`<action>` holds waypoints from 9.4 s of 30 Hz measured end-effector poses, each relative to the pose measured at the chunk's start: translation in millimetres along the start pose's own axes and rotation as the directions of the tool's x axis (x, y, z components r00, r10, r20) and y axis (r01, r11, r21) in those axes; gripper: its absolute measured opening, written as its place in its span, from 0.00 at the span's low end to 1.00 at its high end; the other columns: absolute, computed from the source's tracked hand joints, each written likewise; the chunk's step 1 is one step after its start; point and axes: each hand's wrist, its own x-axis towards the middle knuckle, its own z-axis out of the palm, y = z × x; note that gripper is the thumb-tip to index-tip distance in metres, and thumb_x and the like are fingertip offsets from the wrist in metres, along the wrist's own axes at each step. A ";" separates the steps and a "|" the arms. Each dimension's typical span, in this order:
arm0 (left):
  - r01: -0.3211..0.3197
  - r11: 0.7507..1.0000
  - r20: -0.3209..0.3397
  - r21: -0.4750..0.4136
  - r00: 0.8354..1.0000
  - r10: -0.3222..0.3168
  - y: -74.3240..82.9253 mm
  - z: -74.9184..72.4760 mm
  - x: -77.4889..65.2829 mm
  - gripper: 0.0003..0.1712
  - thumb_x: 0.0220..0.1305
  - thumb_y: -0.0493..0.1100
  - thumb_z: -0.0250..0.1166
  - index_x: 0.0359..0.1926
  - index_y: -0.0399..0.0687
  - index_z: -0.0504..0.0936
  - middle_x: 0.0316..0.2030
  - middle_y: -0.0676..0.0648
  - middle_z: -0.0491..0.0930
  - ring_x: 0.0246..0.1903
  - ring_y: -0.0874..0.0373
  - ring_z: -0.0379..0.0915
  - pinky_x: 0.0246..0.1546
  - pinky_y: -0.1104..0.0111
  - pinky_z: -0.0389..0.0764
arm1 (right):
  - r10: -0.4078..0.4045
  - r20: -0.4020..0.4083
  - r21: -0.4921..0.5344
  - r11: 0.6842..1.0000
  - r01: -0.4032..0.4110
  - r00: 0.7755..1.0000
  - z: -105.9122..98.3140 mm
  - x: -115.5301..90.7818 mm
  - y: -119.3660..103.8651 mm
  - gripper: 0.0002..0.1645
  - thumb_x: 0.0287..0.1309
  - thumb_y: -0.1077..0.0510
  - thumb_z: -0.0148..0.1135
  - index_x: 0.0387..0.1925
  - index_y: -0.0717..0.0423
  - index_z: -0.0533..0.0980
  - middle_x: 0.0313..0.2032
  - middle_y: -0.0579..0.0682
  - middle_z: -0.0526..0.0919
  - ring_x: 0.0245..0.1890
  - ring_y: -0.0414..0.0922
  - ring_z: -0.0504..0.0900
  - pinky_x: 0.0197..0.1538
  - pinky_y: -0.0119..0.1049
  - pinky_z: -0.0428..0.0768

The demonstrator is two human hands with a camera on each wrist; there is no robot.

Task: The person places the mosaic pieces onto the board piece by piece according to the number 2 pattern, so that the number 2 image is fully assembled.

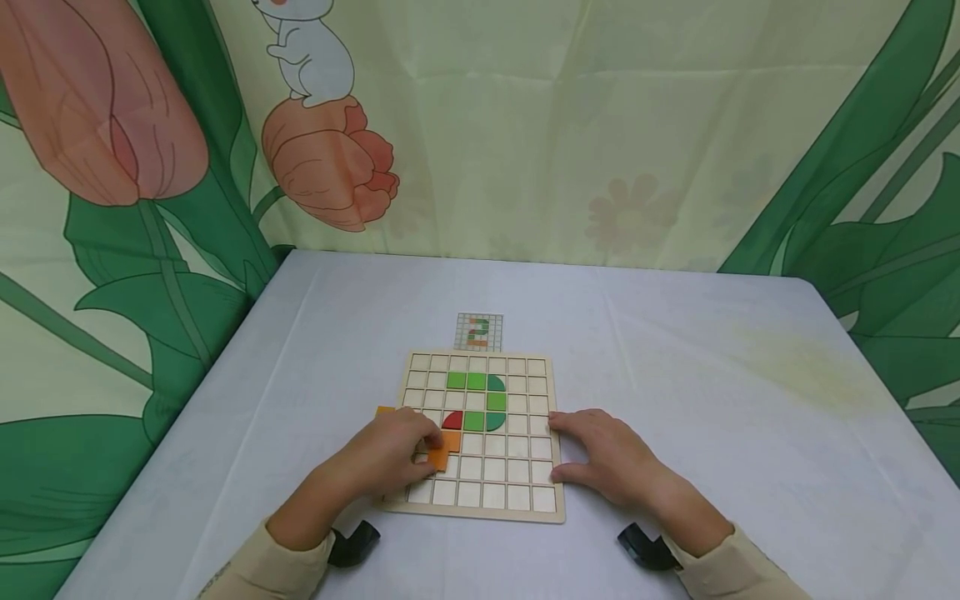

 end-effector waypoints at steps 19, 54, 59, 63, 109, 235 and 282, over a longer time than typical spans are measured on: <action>-0.047 0.999 -0.047 -0.021 0.998 0.046 2.4 5.5 -1.3 0.11 0.54 0.43 0.77 0.38 0.51 0.85 0.37 0.58 0.80 0.42 0.59 0.73 0.46 0.63 0.77 | 0.008 -0.007 0.004 1.000 -0.008 1.000 2.2 -0.2 1.1 0.39 0.51 0.43 0.75 0.62 0.55 0.76 0.61 0.52 0.78 0.61 0.55 0.74 0.61 0.55 0.71; 0.068 0.982 -0.054 -0.176 0.995 -0.079 -11.2 -12.9 -2.8 0.15 0.56 0.39 0.75 0.46 0.46 0.86 0.43 0.54 0.81 0.47 0.56 0.75 0.49 0.59 0.78 | -0.019 -0.014 0.009 1.000 0.019 1.000 0.3 -0.2 1.8 0.38 0.53 0.42 0.74 0.62 0.55 0.76 0.60 0.52 0.79 0.60 0.55 0.74 0.60 0.54 0.72; 0.179 0.967 -0.079 -0.183 0.978 -0.196 -20.7 -22.8 -7.3 0.17 0.57 0.40 0.76 0.48 0.47 0.85 0.47 0.52 0.80 0.49 0.54 0.74 0.52 0.58 0.77 | -0.013 -0.012 0.012 1.000 0.013 1.000 0.1 -0.3 1.8 0.38 0.53 0.42 0.74 0.62 0.55 0.76 0.60 0.52 0.78 0.60 0.55 0.74 0.60 0.54 0.71; 0.221 0.959 -0.104 -0.177 0.965 -0.242 -30.4 -26.5 -9.1 0.16 0.59 0.41 0.75 0.48 0.47 0.85 0.46 0.50 0.80 0.48 0.53 0.74 0.52 0.55 0.77 | -0.008 -0.009 0.016 1.000 0.008 1.000 0.1 -0.2 1.5 0.38 0.53 0.42 0.74 0.62 0.55 0.76 0.61 0.52 0.78 0.60 0.55 0.74 0.60 0.54 0.71; 0.297 0.942 -0.057 -0.155 0.950 -0.308 -76.6 -22.8 -1.8 0.11 0.59 0.36 0.72 0.44 0.48 0.88 0.40 0.52 0.83 0.45 0.51 0.75 0.48 0.54 0.77 | -0.019 -0.009 -0.002 1.000 0.019 1.000 0.5 -0.5 2.9 0.38 0.53 0.42 0.74 0.62 0.55 0.76 0.61 0.52 0.78 0.60 0.55 0.74 0.60 0.54 0.71; -0.168 0.986 -0.038 -0.008 0.985 0.168 19.4 11.0 19.0 0.04 0.57 0.40 0.74 0.35 0.50 0.89 0.28 0.62 0.79 0.29 0.65 0.65 0.35 0.70 0.70 | -0.025 -0.018 0.008 1.000 0.025 1.000 0.8 -0.6 2.3 0.37 0.53 0.42 0.74 0.61 0.54 0.76 0.61 0.52 0.78 0.60 0.55 0.74 0.60 0.55 0.72; -0.131 0.991 0.015 -0.024 0.991 0.131 22.3 16.1 18.7 0.12 0.57 0.44 0.76 0.42 0.51 0.86 0.37 0.60 0.80 0.39 0.62 0.67 0.45 0.65 0.72 | -0.021 -0.023 0.005 1.000 0.021 1.000 1.1 -0.8 3.4 0.37 0.52 0.45 0.75 0.61 0.55 0.77 0.61 0.52 0.78 0.60 0.56 0.74 0.60 0.55 0.71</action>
